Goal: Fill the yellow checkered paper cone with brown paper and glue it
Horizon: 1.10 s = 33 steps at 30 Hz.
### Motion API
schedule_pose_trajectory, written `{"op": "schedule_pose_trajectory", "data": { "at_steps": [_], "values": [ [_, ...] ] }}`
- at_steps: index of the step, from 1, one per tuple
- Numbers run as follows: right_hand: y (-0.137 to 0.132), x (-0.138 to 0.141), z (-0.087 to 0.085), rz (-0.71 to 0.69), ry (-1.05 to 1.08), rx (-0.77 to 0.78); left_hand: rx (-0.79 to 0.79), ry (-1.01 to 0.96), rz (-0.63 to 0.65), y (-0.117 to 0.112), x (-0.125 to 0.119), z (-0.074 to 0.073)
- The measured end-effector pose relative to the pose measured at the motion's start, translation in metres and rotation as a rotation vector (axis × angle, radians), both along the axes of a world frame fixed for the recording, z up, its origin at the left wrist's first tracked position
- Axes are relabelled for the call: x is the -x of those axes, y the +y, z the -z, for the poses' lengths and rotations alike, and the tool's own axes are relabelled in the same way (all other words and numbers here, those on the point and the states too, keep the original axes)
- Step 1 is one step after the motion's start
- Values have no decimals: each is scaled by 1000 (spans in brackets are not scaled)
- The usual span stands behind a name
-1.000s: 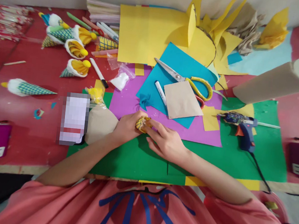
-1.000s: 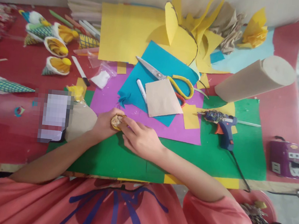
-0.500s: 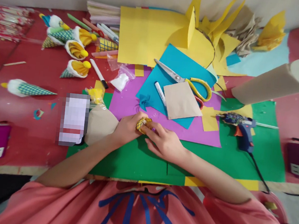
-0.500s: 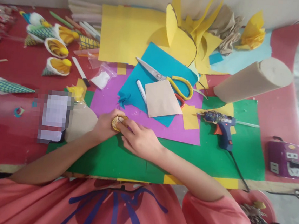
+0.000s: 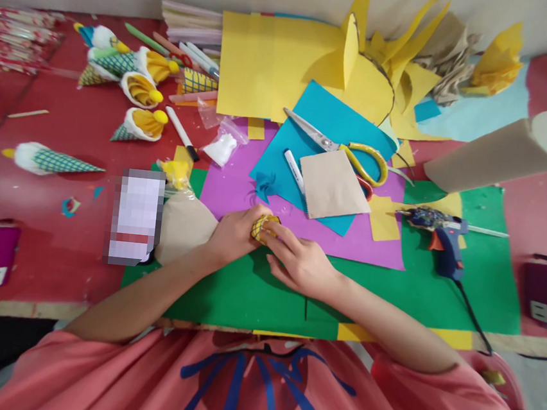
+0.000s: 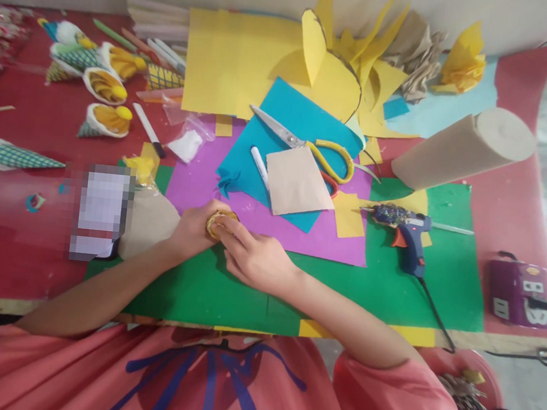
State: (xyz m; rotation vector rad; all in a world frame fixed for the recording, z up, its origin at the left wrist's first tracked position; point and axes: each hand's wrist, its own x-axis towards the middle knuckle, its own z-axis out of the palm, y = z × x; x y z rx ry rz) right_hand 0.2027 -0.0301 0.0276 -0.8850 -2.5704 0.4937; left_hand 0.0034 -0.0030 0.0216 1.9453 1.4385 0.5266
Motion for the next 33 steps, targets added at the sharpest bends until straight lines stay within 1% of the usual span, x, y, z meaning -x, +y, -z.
{"op": "schedule_pose_trajectory", "data": {
  "at_steps": [3, 6, 10, 15, 20, 23, 28, 33],
  "values": [
    [0, 0, -2, 36, -41, 63, 3, 1, -19, 0, 1, 0],
    [1, 0, -3, 46, -54, 87, 5, -7, -51, 1, 1, 1],
    [3, -2, 0, 31, 1, 92, -4, 5, -72, 1, 0, 0],
    [2, -3, 1, 52, 52, 149, 27, 7, -69, 1, -2, -2],
    [4, -5, -1, 43, 211, 129, 40, -23, -116, 0, -1, -3],
    [6, -5, 0, 38, 288, 116, 49, -8, -104, 0, -1, -4],
    [5, -2, 2, 31, 290, 94, 44, -39, -9, 0, -1, -4],
    [4, -2, 1, 73, 273, 42, 49, -21, -63, 1, -3, -5]
  ]
}}
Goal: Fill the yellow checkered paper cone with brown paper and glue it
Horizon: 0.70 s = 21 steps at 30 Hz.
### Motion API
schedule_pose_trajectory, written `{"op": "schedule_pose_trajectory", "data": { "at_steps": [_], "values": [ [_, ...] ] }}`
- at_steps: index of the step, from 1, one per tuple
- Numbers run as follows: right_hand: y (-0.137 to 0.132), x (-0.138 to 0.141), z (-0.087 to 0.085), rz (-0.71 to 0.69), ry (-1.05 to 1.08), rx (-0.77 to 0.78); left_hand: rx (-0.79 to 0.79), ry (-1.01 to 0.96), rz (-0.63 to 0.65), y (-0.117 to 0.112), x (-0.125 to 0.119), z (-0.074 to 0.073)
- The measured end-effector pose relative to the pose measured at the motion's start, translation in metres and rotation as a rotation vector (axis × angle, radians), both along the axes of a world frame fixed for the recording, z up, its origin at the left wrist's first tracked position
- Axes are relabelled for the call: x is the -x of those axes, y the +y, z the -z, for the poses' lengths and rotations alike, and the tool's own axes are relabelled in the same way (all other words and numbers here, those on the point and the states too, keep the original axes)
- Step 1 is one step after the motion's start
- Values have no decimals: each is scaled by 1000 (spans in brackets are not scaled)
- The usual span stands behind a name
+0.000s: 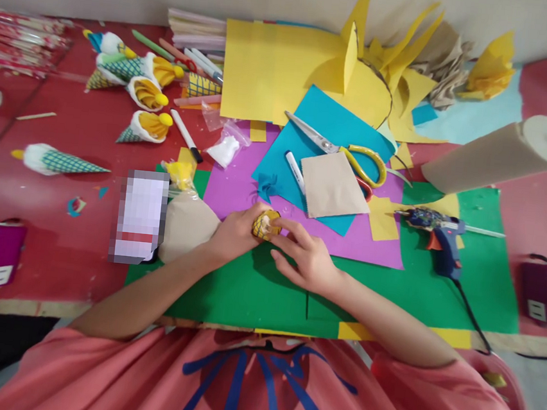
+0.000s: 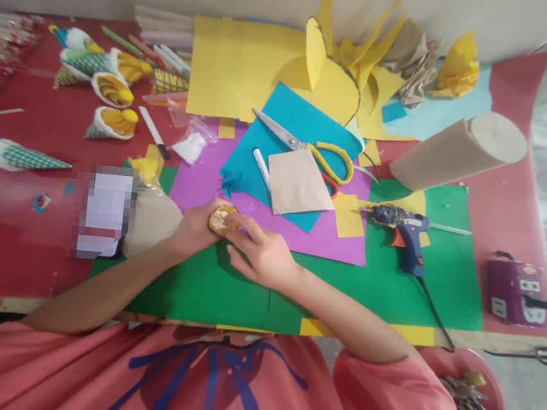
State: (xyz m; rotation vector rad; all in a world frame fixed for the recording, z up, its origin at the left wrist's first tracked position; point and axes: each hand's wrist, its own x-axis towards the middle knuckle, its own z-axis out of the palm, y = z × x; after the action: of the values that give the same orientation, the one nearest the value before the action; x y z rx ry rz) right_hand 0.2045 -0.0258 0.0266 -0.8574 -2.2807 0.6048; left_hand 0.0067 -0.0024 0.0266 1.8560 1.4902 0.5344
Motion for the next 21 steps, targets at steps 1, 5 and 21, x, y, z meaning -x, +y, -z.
{"op": "schedule_pose_trajectory", "data": {
  "at_steps": [1, 5, 21],
  "values": [
    [0, 0, 0, -6, -2, 14, 3, 3, -2, 0, 0, 0],
    [3, -2, 0, -69, 1, 120, 24, 8, 3, -1, -1, -2],
    [-11, -72, -44, 437, 20, 17, -192, -414, -13, 1, 3, 13]
  ]
}}
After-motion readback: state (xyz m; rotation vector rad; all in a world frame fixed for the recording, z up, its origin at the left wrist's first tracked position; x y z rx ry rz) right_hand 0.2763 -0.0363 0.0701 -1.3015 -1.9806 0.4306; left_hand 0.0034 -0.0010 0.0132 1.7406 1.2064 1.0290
